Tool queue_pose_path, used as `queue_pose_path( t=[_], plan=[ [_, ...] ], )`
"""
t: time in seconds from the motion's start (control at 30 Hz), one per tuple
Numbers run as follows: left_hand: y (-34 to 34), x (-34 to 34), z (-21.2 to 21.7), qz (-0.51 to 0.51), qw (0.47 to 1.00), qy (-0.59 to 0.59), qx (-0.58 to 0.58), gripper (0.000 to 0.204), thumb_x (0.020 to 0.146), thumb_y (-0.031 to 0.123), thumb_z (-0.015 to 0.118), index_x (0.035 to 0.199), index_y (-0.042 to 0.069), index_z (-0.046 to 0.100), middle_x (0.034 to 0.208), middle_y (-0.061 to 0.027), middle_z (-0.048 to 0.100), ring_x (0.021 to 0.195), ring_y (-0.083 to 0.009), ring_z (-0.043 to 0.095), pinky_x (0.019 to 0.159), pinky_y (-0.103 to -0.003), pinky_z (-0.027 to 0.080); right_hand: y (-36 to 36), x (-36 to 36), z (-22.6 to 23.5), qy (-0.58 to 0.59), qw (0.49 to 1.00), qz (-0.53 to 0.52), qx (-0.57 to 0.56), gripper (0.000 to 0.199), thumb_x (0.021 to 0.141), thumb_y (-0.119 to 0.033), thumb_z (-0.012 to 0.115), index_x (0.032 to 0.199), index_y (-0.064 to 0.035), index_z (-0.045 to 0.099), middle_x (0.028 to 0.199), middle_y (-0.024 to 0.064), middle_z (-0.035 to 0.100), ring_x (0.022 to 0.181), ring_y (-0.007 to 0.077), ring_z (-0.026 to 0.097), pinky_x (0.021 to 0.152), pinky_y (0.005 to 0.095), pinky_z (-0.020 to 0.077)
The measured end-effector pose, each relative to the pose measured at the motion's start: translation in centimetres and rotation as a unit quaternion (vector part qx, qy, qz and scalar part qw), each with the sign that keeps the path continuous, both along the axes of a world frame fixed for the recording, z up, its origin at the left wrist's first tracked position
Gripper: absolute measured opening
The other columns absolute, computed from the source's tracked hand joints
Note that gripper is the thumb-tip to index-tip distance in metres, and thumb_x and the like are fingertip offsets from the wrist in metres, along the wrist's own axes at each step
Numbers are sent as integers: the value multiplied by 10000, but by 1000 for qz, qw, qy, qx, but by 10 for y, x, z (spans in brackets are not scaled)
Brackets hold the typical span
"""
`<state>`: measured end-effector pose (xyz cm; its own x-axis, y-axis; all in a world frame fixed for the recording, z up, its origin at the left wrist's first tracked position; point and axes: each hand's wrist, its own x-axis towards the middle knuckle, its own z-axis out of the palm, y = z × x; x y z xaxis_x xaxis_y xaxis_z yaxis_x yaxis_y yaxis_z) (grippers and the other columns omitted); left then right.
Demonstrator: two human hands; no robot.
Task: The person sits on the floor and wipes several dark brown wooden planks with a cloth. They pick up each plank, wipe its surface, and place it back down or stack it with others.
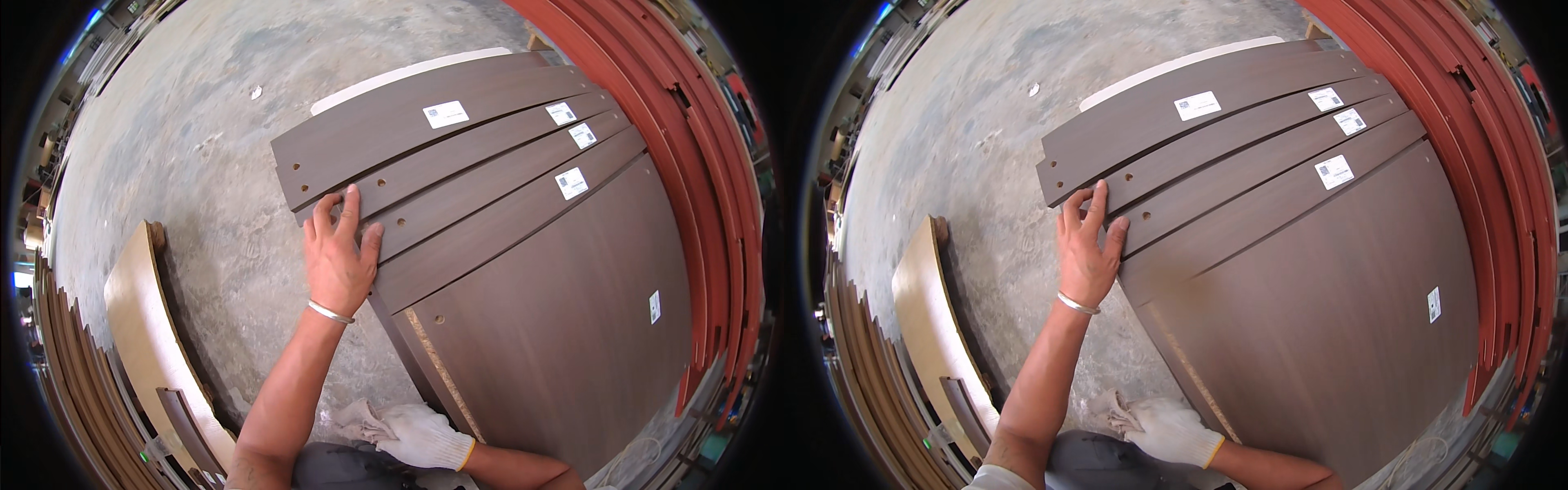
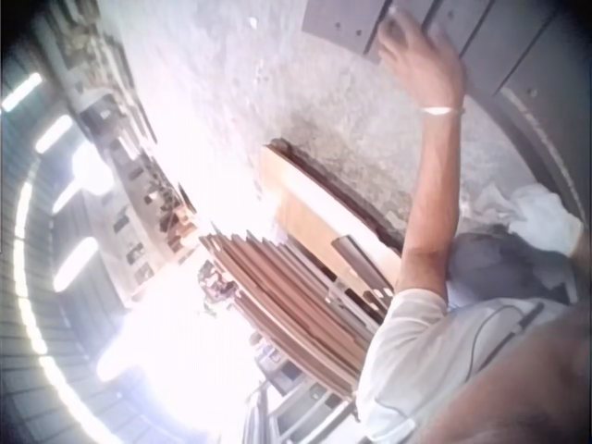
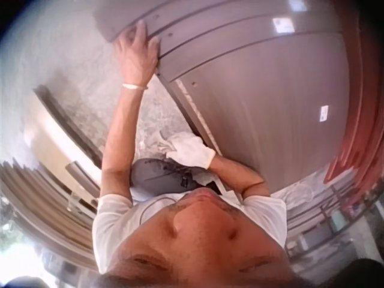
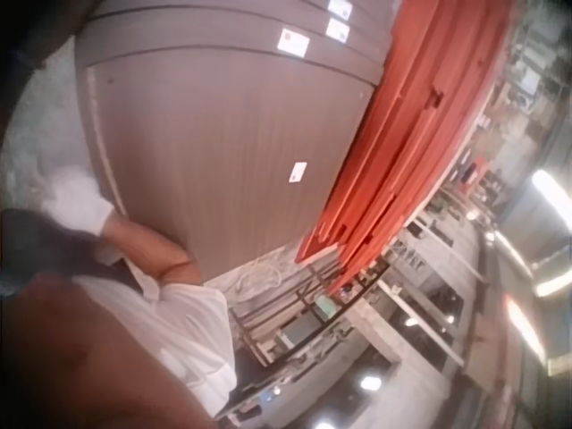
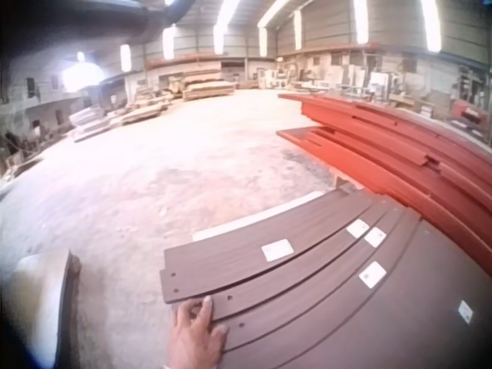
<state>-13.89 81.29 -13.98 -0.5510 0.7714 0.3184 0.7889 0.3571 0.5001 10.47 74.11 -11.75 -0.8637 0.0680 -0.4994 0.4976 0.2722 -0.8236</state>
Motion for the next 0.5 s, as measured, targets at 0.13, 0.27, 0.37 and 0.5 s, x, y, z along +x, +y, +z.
queue_pose_path(
  t=[0.13,0.27,0.37,0.5],
  plan=[
    [-5,4,-10,47,992,-111,37,819,904,267,775,1542,-37,360,1391,-247,474,1190,-393,525,1046,-461,442,0,0,0,4,1000,-5,-3,389,900,-314,636,1156,-22,660,1171,204,692,1113,403,635,965,493,503],
    [-15,15,-23,39,960,-271,57,953,902,308,787,1593,-34,227,1431,-227,422,1195,-333,511,1005,-418,464,-1,1,-1,25,999,-23,-3,390,880,-296,652,1164,-28,659,1175,196,692,1112,402,632,959,490,506],
    [-17,17,-24,29,951,-303,63,995,904,280,776,1639,31,153,1442,-165,404,1153,-253,507,927,-362,481,4,-3,2,28,999,-15,-5,395,872,-288,655,1171,-31,656,1172,204,689,1107,411,630,955,490,508],
    [-17,18,-26,13,972,-224,65,1026,865,160,775,1662,132,130,1475,-175,364,1217,-279,491,998,-401,461,6,-7,4,15,1000,-14,-8,387,877,-288,647,1165,-30,653,1143,224,687,1081,429,631,935,499,510]
  ],
)
